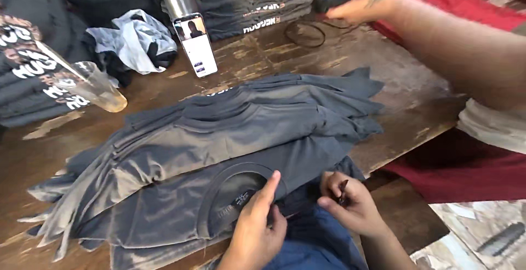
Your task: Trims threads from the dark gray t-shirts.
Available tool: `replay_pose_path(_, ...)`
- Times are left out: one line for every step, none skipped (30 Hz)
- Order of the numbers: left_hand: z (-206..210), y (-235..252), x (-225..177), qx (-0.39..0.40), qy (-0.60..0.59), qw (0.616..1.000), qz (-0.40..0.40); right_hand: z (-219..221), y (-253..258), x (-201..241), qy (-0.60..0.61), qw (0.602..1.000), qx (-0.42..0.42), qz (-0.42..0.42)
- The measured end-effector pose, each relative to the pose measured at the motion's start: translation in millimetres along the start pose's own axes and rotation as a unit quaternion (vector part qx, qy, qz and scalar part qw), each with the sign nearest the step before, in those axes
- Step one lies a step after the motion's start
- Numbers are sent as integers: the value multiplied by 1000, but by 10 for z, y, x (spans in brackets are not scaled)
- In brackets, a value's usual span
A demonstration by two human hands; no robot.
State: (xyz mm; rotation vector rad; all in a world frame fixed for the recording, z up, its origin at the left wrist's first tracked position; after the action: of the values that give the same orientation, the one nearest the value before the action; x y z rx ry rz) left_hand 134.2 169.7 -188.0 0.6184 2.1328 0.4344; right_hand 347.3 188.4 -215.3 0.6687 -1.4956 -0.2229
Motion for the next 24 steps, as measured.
replay_pose_path(-43,37,23,-13,-15,1000,3,42,-24,-8,-18,1000,14,10)
replay_pose_path(-71,73,37,-25,-14,1000,11,73,-37,-33,-41,999,25,16)
replay_pose_path(-84,110,44,-43,-7,999,20,95,-39,-62,-67,997,33,15)
replay_pose_path(-88,142,53,-58,-2,998,28,110,-31,-82,-96,995,35,11)
replay_pose_path(-81,164,69,-71,-7,997,32,120,-15,-87,-123,992,34,6)
replay_pose_path(-66,175,92,-85,-22,996,31,131,4,-85,-145,989,33,4)
replay_pose_path(-48,176,118,-98,-43,994,28,146,20,-85,-164,986,30,4)
replay_pose_path(-37,174,135,-108,-65,992,24,165,30,-87,-181,983,26,3)
replay_pose_path(-33,166,143,-113,-84,990,21,187,38,-86,-202,979,23,-1)
replay_pose_path(-33,156,142,-113,-100,988,20,210,44,-80,-225,974,22,-7)
replay_pose_path(-35,145,136,-110,-114,987,21,236,52,-64,-251,968,21,-17)
replay_pose_path(-38,134,128,-104,-123,987,23,265,68,-41,-276,961,24,-26)
replay_pose_path(-39,124,119,-99,-126,987,25,296,90,-9,-298,954,29,-30)
replay_pose_path(-38,116,109,-94,-125,987,26,328,123,44,-316,948,38,-26)
replay_pose_path(-33,109,99,-91,-124,988,26,362,170,120,-324,945,45,-16)
replay_pose_path(-28,103,89,-87,-121,988,27,391,205,166,-334,941,54,-5)
replay_pose_path(-23,95,83,-83,-118,989,27,407,231,188,-343,937,60,0)
replay_pose_path(-24,82,76,-74,-115,990,27,410,246,197,-346,936,64,3)
replay_pose_path(-34,67,64,-63,-108,992,26,403,250,206,-340,938,67,5)
replay_pose_path(-53,47,44,-46,-93,994,27,389,246,216,-322,944,67,8)
replay_pose_path(-76,21,17,-24,-66,997,29,371,234,229,-286,956,65,13)
replay_pose_path(-99,-10,-21,5,-22,999,33,358,215,232,-236,970,59,18)
replay_pose_path(-113,-38,-71,35,31,998,42,350,203,220,-186,982,43,12)
replay_pose_path(-109,-63,-127,63,85,993,58,353,203,177,-146,989,27,5)
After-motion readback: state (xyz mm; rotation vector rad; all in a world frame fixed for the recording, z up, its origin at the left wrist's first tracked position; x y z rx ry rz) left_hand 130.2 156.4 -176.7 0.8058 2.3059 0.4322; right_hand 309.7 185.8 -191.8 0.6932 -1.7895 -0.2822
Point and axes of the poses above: each hand's wrist, its own y-axis towards the middle knuckle, its own z-axis out of the palm, x = y × z, the point moved 4 cm from there along y, towards the middle knuckle, and after that the axes turned 12 degrees about y, right-handed, at the moved point
